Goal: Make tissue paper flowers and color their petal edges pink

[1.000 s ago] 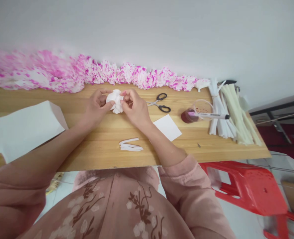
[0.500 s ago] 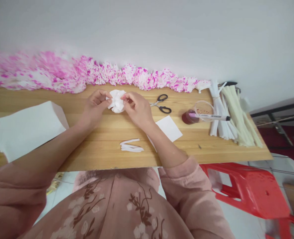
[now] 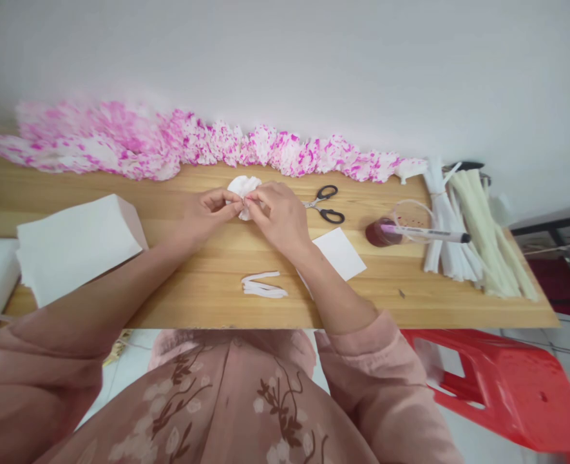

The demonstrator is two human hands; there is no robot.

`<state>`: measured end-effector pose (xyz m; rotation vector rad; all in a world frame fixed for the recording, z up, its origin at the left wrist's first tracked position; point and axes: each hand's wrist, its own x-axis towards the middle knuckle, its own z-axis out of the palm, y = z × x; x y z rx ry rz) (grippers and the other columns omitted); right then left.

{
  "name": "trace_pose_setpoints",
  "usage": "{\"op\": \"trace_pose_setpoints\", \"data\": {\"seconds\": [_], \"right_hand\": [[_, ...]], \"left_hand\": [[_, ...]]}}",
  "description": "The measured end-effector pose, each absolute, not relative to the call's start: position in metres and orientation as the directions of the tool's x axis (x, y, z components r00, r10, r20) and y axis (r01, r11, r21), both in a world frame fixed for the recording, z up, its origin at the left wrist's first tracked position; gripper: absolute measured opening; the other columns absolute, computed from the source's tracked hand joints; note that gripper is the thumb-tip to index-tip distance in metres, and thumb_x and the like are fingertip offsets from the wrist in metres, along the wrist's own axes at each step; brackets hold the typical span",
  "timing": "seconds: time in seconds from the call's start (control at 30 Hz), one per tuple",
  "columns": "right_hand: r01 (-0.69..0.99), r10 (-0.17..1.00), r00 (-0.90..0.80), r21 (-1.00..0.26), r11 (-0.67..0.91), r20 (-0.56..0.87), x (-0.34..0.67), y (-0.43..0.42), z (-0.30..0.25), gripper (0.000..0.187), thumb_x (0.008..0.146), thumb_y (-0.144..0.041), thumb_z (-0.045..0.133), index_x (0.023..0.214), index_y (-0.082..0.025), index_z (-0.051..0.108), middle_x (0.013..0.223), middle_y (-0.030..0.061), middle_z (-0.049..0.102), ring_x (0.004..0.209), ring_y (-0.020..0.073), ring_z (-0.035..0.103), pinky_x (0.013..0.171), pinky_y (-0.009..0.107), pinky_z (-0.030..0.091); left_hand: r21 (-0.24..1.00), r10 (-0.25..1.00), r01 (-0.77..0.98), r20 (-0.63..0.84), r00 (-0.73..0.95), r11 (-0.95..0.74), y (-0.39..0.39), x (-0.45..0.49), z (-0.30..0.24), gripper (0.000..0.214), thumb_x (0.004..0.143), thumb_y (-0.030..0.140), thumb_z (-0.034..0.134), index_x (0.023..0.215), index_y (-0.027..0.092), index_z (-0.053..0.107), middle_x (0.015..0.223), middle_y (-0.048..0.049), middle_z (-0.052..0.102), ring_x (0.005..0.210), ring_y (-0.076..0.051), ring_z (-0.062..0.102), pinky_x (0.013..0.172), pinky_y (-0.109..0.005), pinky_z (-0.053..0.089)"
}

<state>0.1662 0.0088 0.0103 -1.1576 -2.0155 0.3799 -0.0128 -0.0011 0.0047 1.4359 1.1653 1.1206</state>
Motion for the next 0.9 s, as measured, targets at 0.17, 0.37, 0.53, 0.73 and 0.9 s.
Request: {"op": "trace_pose_setpoints", "data": {"seconds": [0.17, 0.37, 0.53, 0.73, 0.9], "right_hand": [[0.629, 0.819, -0.292, -0.546, 0.554, 0.494, 0.1642, 0.0077, 0.0075, 0.017, 0.092, -0.032, 0.059, 0.085, -0.024, 0.072, 0.091, 0.0046, 0.074, 0.090, 0.0229, 0.064, 0.080, 0.037, 0.048], [0.621, 0.826, -0.310, -0.557, 0.551, 0.471, 0.1648, 0.0075, 0.0102, 0.017, 0.092, -0.026, 0.058, 0.086, -0.022, 0.073, 0.093, 0.0045, 0.075, 0.091, 0.0210, 0.066, 0.080, 0.034, 0.049], [0.613, 0.811, -0.326, -0.545, 0.573, 0.486, 0.1652, 0.0073, 0.0108, 0.018, 0.094, -0.026, 0.058, 0.090, -0.022, 0.074, 0.094, 0.0043, 0.076, 0.092, 0.0212, 0.067, 0.083, 0.035, 0.049], [0.661, 0.795, -0.358, -0.468, 0.586, 0.489, 0.1639, 0.0038, 0.0129, 0.021, 0.097, -0.029, 0.055, 0.092, -0.024, 0.074, 0.092, 0.0030, 0.076, 0.091, 0.0205, 0.067, 0.081, 0.034, 0.047], [0.695, 0.786, -0.366, -0.416, 0.587, 0.498, 0.1645, 0.0034, 0.0133, 0.024, 0.098, -0.031, 0.053, 0.090, -0.023, 0.074, 0.090, 0.0039, 0.075, 0.089, 0.0203, 0.065, 0.078, 0.033, 0.046]], "left_hand": [[0.974, 0.985, 0.171, 0.131, 0.115, -0.149, -0.0009, -0.0116, 0.0027, 0.012, 0.080, 0.027, 0.067, 0.075, 0.016, 0.068, 0.074, 0.0005, 0.068, 0.068, -0.011, 0.056, 0.064, -0.022, 0.042], [0.980, 0.984, 0.103, 0.160, 0.078, -0.168, 0.0037, -0.0121, -0.0043, 0.013, 0.078, 0.029, 0.067, 0.073, 0.017, 0.064, 0.069, 0.0015, 0.063, 0.064, -0.010, 0.054, 0.063, -0.022, 0.042], [0.989, 0.988, 0.017, 0.144, 0.053, -0.145, 0.0044, -0.0121, -0.0039, 0.014, 0.077, 0.029, 0.068, 0.072, 0.017, 0.063, 0.071, 0.0007, 0.065, 0.065, -0.011, 0.057, 0.064, -0.022, 0.045], [0.986, 0.984, 0.040, 0.161, 0.076, -0.165, 0.0021, -0.0126, -0.0030, 0.015, 0.078, 0.030, 0.070, 0.074, 0.017, 0.064, 0.072, -0.0002, 0.067, 0.066, -0.011, 0.058, 0.064, -0.023, 0.046], [0.976, 0.980, 0.113, 0.177, 0.094, -0.187, 0.0003, -0.0127, -0.0029, 0.012, 0.078, 0.029, 0.071, 0.077, 0.017, 0.067, 0.075, -0.0004, 0.069, 0.066, -0.011, 0.058, 0.063, -0.023, 0.045]]}}
